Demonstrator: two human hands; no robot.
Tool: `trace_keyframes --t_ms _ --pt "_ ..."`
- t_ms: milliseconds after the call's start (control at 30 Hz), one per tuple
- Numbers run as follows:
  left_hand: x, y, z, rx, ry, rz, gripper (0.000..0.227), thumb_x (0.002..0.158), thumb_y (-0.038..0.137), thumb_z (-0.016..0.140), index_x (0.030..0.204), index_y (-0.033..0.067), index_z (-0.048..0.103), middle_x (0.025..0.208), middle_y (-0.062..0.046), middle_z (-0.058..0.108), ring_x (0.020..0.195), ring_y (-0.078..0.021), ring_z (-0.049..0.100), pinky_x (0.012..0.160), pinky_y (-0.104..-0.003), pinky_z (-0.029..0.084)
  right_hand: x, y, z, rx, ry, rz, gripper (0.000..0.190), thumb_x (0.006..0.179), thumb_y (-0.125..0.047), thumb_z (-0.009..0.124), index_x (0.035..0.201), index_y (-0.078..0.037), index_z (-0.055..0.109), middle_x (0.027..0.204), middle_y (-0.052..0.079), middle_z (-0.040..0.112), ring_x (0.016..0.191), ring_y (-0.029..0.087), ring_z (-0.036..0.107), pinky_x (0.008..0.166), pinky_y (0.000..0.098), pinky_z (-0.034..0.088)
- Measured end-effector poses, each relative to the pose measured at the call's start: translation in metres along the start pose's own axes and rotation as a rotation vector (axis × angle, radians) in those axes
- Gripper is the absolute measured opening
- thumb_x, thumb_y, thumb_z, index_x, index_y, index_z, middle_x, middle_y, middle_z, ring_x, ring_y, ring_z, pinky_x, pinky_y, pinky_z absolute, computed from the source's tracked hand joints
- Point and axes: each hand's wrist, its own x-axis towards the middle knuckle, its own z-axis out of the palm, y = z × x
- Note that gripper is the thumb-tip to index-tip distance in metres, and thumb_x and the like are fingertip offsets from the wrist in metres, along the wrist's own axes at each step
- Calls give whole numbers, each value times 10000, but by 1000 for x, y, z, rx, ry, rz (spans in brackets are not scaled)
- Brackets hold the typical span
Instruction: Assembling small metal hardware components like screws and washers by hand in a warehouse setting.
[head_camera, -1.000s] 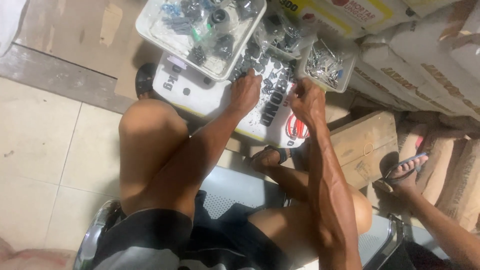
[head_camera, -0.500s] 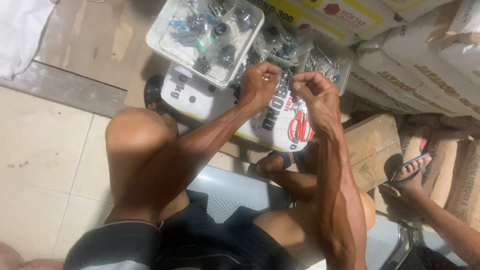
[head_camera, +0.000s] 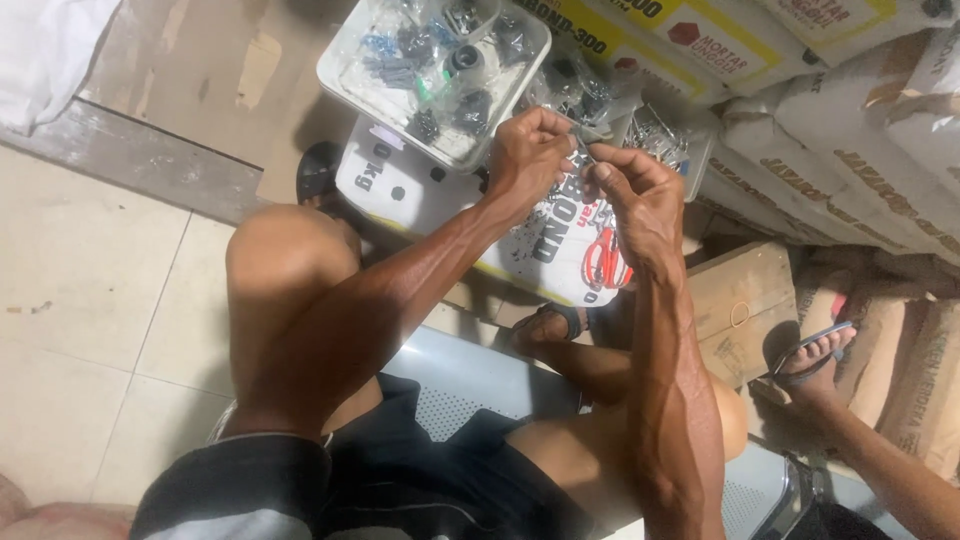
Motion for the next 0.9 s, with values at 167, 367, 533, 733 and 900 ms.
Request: trace_keyframes --t_ms 167,367,533,733,900 --pt "14 -26 4 175 -12 204 42 895 29 666 933 36 682 811 -95 719 653 -158 710 495 -234 610 4 -4 -4 -72 12 13 148 1026 -9 649 1150 59 691 905 149 701 767 182 660 719 312 592" --pt "19 -47 13 402 -68 512 102 924 4 626 890 95 658 780 -27 698 626 -150 695 501 -247 629 8 0 -12 -134 15 35 58 1025 -28 683 1068 -48 650 973 79 704 804 166 682 764 297 615" --pt "15 -47 20 313 -125 423 142 915 -26 594 844 79 657 770 -39 712 608 -156 704 511 -285 677 11 13 -14 -228 -29 -31 110 1055 34 661 1116 -29 596 976 84 671 816 178 693 772 281 641" --pt "27 -53 21 469 -143 414 202 875 -84 613 837 104 677 845 -46 734 645 -143 695 495 -245 628 6 31 -18 -396 -25 -141 228 1053 -237 667 1169 -41 646 1063 112 684 876 204 696 785 333 625" --pt "46 -102 6 469 -236 258 214 913 -48 556 885 19 758 843 -221 767 784 -323 782 618 -378 623 8 66 -30 -395 -33 -29 105 1005 -65 754 1063 20 736 781 155 707 706 183 701 707 304 557"
